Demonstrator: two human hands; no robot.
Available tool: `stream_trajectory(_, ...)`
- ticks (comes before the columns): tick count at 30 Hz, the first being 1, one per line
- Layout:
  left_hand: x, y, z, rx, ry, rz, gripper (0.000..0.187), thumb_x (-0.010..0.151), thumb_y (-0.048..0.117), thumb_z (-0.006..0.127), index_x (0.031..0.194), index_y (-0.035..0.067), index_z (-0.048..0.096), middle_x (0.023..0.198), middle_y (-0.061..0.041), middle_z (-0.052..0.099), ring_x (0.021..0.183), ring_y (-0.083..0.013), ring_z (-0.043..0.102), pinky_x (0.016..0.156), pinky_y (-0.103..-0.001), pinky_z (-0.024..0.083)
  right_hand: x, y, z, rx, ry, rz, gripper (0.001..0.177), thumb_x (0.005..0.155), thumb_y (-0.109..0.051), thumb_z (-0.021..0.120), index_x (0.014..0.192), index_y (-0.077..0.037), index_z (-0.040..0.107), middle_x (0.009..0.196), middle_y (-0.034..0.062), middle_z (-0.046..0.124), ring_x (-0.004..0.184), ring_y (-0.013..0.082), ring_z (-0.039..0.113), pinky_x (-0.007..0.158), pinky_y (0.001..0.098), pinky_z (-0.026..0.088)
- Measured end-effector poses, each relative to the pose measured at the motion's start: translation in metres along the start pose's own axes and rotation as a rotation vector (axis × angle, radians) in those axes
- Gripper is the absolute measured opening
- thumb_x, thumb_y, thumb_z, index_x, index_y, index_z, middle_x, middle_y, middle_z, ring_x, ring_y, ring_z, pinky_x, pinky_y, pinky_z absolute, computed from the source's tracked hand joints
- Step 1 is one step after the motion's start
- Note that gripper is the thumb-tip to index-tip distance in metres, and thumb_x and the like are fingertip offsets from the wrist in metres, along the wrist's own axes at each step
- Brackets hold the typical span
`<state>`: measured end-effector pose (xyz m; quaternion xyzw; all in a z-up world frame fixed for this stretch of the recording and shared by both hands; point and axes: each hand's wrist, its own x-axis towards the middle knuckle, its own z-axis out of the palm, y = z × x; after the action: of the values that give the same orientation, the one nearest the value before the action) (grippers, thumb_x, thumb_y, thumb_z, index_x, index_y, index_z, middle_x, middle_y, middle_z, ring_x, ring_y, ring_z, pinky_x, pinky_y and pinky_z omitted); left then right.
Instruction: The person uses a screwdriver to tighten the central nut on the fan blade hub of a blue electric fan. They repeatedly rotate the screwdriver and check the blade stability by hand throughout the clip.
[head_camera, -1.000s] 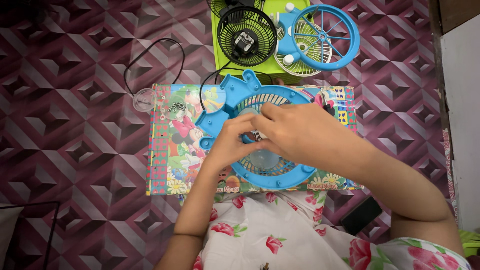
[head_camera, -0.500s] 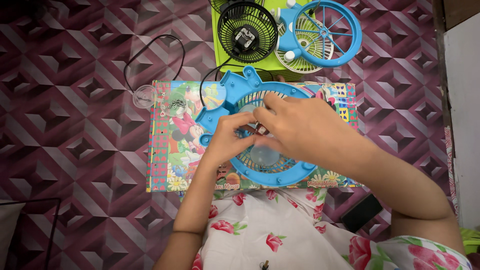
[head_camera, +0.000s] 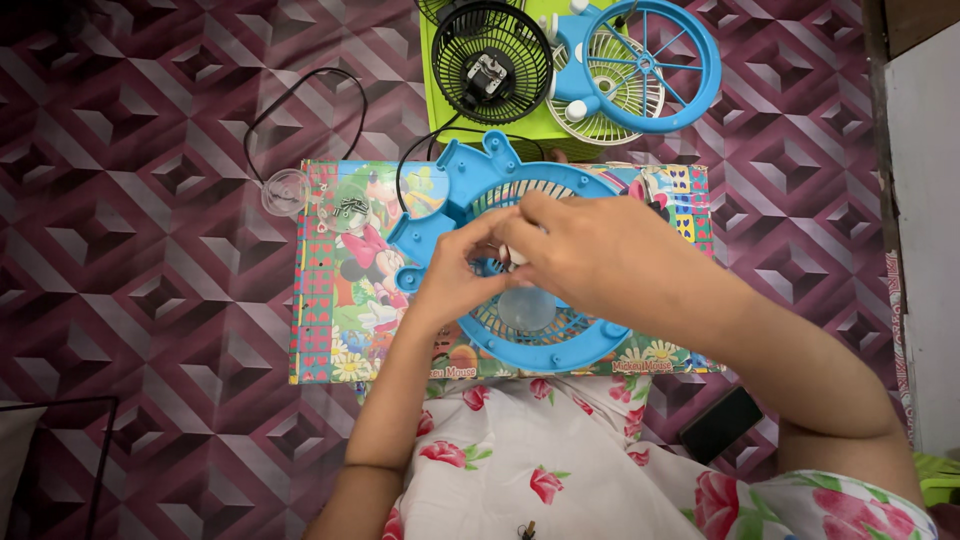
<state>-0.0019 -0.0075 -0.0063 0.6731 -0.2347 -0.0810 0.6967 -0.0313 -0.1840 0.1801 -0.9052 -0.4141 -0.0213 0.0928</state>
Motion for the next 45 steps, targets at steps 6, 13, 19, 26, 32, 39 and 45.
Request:
stream_trajectory(6, -0.005, -0.003, -0.005, 0.015, -0.115, 0.05, 0.06, 0.08, -0.001, 0.084, 0.136, 0.002, 0.063, 0.119, -0.007, 0.075, 0.114, -0.0168, 0.074, 0.101, -0.033, 0.059, -0.002, 0.001, -0.005, -0.023, 0.026, -0.119, 0.027, 0.081, -0.015, 0.074, 0.103, -0.008, 0.059, 0.103, 0.0067, 0.064, 0.09, 0.0261, 0.07, 0.061, 0.0378, 0.056)
stream_trajectory(13, -0.003, -0.002, 0.0, 0.018, -0.049, 0.088, 0.07, 0.073, -0.006, 0.079, 0.141, 0.002, 0.06, 0.13, -0.009, 0.072, 0.118, -0.0186, 0.071, 0.102, -0.035, 0.059, 0.002, 0.002, 0.004, 0.058, -0.078, -0.013, 0.032, 0.086, -0.025, 0.076, 0.106, -0.005, 0.06, 0.098, 0.01, 0.065, 0.084, 0.0292, 0.07, 0.061, 0.0417, 0.056)
stream_trajectory(19, -0.006, 0.001, -0.005, -0.049, -0.098, 0.051, 0.073, 0.078, -0.004, 0.082, 0.146, 0.003, 0.056, 0.132, -0.009, 0.07, 0.118, -0.0156, 0.07, 0.103, -0.034, 0.059, 0.0, 0.003, -0.002, 0.068, -0.006, -0.118, 0.031, 0.086, -0.019, 0.074, 0.111, -0.009, 0.058, 0.104, 0.0087, 0.066, 0.092, 0.028, 0.072, 0.066, 0.0399, 0.058)
stream_trajectory(26, -0.008, 0.0, 0.001, 0.046, -0.025, 0.123, 0.06, 0.082, -0.003, 0.086, 0.137, 0.005, 0.065, 0.115, -0.008, 0.077, 0.103, -0.0146, 0.076, 0.095, -0.032, 0.064, 0.006, -0.004, -0.01, 0.109, 0.019, -0.032, 0.039, 0.086, -0.024, 0.075, 0.119, -0.01, 0.059, 0.105, 0.0081, 0.065, 0.084, 0.0282, 0.07, 0.059, 0.0396, 0.056)
stream_trajectory(32, -0.012, 0.02, -0.007, -0.012, -0.001, 0.179, 0.079, 0.075, 0.007, 0.089, 0.146, 0.006, 0.053, 0.131, -0.011, 0.069, 0.121, -0.0181, 0.068, 0.103, -0.034, 0.058, -0.018, 0.009, -0.011, 0.171, 0.172, -0.024, 0.038, 0.089, -0.02, 0.075, 0.122, -0.009, 0.063, 0.118, 0.0106, 0.067, 0.091, 0.0295, 0.071, 0.069, 0.0389, 0.057)
stream_trajectory(39, -0.059, 0.001, -0.042, 0.265, 0.485, 0.238, 0.049, 0.089, -0.002, 0.08, 0.135, 0.002, 0.064, 0.136, -0.014, 0.069, 0.128, -0.0234, 0.067, 0.116, -0.039, 0.05, -0.11, 0.067, 0.046, 0.801, 0.759, 0.348, 0.027, 0.105, -0.014, 0.071, 0.126, 0.0, 0.061, 0.112, 0.0147, 0.064, 0.093, 0.0217, 0.067, 0.083, 0.0353, 0.06)
stream_trajectory(45, -0.108, -0.017, -0.077, 0.267, 0.736, 0.077, 0.051, 0.095, 0.0, 0.072, 0.144, 0.0, 0.056, 0.13, -0.013, 0.069, 0.126, -0.0218, 0.067, 0.114, -0.038, 0.051, -0.162, 0.103, 0.167, 1.481, 1.317, 0.359, 0.024, 0.116, -0.024, 0.061, 0.12, -0.002, 0.052, 0.109, 0.0178, 0.063, 0.095, 0.0261, 0.069, 0.076, 0.0372, 0.062)
